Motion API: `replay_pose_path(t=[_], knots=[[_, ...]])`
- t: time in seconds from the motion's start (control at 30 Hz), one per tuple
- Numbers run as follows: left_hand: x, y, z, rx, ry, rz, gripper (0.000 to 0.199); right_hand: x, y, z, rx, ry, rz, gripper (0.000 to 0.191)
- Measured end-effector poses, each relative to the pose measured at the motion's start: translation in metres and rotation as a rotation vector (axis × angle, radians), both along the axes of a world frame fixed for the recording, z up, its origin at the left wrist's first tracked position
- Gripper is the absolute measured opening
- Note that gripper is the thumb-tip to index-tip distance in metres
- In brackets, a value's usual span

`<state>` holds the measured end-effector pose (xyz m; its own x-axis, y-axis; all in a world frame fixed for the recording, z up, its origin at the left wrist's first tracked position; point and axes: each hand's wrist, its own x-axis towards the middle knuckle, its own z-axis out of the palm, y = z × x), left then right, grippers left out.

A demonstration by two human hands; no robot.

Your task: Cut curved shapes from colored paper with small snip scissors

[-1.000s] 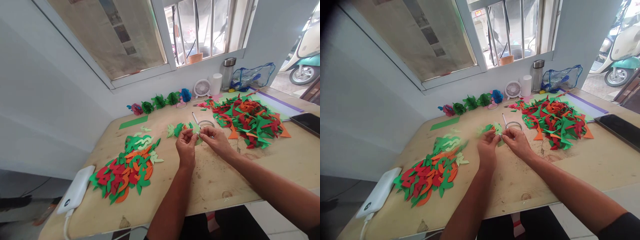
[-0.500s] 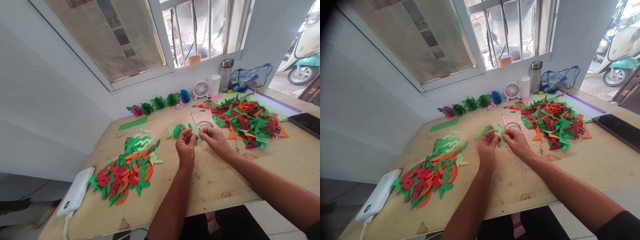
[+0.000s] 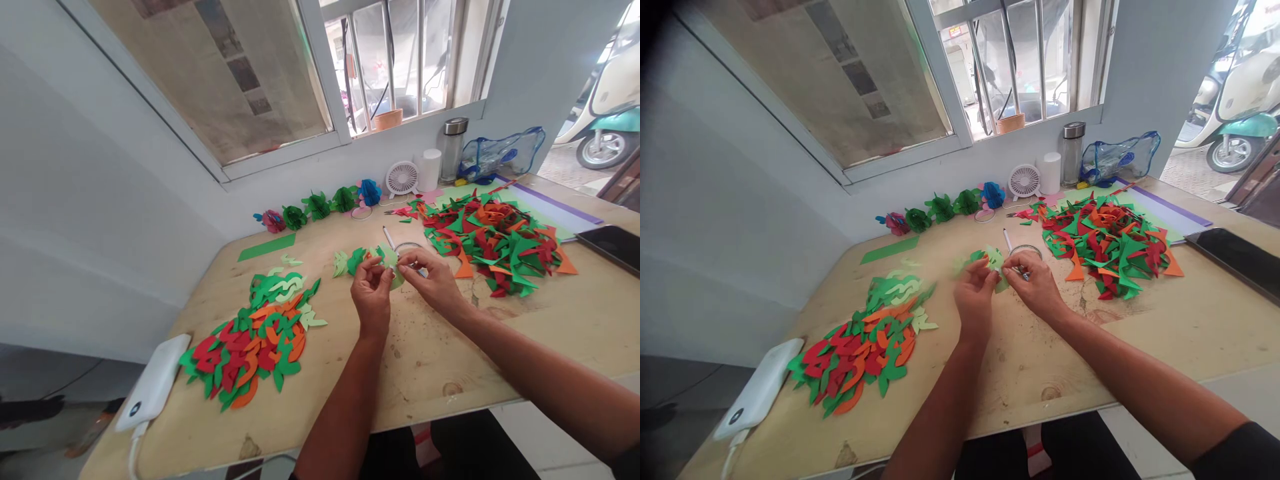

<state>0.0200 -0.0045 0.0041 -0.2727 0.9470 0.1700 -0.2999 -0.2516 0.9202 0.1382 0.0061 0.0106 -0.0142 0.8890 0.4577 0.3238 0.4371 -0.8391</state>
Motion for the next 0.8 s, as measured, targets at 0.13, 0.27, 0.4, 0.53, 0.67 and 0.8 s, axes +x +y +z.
replay_pose_path(t=[0.13, 0.27, 0.4, 0.53, 0.67, 0.8], knots=[[0.0009, -0.0002, -0.0008, 0.015, 0.024, -0.001, 0.029, 0.0004, 0.0007, -0.0019, 0.038, -0.070, 0.011, 0.008], [0.0012, -0.0005, -0.0022, 0.033, 0.042, -0.024, 0.028, 0.0003, 0.0012, -0.0027, 0.089, -0.100, -0.007, 0.007], [0.0005, -0.0006, -0.0025, 0.044, 0.064, -0.033, 0.027, 0.0003, 0.0012, -0.0028, 0.181, -0.151, -0.020, 0.006], [0.0000, -0.0009, -0.0014, 0.043, 0.108, -0.021, 0.026, 0.0006, 0.0004, -0.0035, 0.277, -0.224, -0.070, 0.006], [-0.0001, -0.0015, -0.0016, 0.041, 0.143, -0.010, 0.026, -0.0001, -0.0016, -0.0032, 0.345, -0.289, -0.104, 0.010], [-0.0004, -0.0021, -0.0035, 0.044, 0.166, -0.010, 0.027, -0.0015, -0.0037, -0.0009, 0.408, -0.337, -0.115, 0.013]])
